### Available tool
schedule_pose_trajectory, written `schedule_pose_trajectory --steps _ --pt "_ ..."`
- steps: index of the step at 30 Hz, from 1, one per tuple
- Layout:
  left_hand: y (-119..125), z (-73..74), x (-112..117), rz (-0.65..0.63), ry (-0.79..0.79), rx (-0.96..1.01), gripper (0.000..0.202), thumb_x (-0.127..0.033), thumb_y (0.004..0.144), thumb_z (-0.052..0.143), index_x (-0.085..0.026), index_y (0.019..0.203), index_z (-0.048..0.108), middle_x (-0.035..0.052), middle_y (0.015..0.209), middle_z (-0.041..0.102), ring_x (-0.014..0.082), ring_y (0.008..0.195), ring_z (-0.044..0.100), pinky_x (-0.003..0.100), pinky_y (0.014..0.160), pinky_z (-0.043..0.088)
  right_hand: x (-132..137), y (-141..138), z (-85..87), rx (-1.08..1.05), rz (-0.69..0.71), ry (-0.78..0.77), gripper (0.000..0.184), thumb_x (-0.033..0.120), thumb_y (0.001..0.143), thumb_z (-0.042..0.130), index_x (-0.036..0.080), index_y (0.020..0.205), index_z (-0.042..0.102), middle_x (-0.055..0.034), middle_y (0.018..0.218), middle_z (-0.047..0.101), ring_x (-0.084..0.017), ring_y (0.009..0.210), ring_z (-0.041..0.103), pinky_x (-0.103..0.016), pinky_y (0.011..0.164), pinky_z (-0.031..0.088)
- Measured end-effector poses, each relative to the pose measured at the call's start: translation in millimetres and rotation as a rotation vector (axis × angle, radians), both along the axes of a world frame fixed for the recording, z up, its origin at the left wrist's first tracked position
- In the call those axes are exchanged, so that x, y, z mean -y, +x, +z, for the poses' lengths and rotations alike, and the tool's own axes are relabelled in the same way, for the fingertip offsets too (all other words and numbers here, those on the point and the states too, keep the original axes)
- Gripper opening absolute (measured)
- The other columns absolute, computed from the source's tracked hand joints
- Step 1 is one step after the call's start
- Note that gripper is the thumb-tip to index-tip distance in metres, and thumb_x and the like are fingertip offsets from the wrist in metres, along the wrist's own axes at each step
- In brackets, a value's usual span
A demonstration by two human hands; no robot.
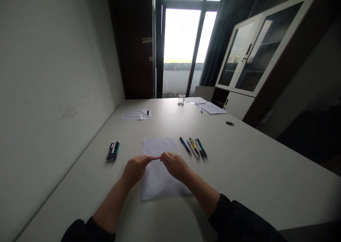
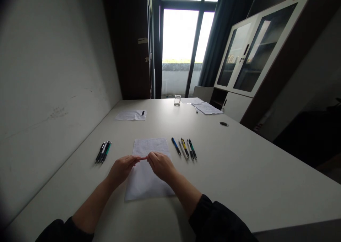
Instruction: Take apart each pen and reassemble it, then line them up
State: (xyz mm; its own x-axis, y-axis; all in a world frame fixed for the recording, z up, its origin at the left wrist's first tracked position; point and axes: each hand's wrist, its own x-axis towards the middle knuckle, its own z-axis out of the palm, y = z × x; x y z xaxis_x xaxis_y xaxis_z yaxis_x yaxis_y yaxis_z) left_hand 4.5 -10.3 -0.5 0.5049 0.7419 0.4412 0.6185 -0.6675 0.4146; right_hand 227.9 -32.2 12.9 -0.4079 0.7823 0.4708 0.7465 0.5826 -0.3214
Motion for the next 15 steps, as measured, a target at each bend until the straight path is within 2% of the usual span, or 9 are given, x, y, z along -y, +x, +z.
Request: schedule_pose_trajectory --steps 4,10,15 --pt "-2.2 -2.1 -1.5 0.017 -0.033 0.011 0.026 -0.022 0.097 0.047 -0.027 0.113 0.066 0.0028 0.099 0.074 0.0162 0.086 0.068 0.025 0.075 0.051 -2.7 1.0 0.6 -0.01 0.03 0.01 0.014 0.025 0.101 0.042 0.02 0.1 0.055 -0.0053 0.093 0.063 -0.016 0.079 0.057 -0.025 0.068 0.039" --pt "-1.7 -5.8 -2.7 -0.001 0.004 0.007 0.025 -0.025 0.097 0.046 -0.026 0.111 0.066 0.004 0.097 0.073 0.0167 0.085 0.068 0.026 0.074 0.051 -3.4 0.6 -2.1 0.066 0.035 0.018 0.012 0.019 0.099 0.044 0.02 0.092 0.054 -0.0049 0.088 0.062 -0.016 0.078 0.055 -0.025 0.065 0.037" --pt "-0.6 -6.8 -3.6 0.013 0.126 -0.043 0.024 -0.024 0.098 0.046 -0.024 0.111 0.066 0.005 0.093 0.073 0.0171 0.08 0.066 0.028 0.073 0.049 3.0 -1.9 1.0 -0.043 0.01 -0.035 0.021 0.019 0.1 0.039 0.02 0.082 0.05 -0.0016 0.075 0.059 -0.014 0.067 0.052 -0.025 0.063 0.035"
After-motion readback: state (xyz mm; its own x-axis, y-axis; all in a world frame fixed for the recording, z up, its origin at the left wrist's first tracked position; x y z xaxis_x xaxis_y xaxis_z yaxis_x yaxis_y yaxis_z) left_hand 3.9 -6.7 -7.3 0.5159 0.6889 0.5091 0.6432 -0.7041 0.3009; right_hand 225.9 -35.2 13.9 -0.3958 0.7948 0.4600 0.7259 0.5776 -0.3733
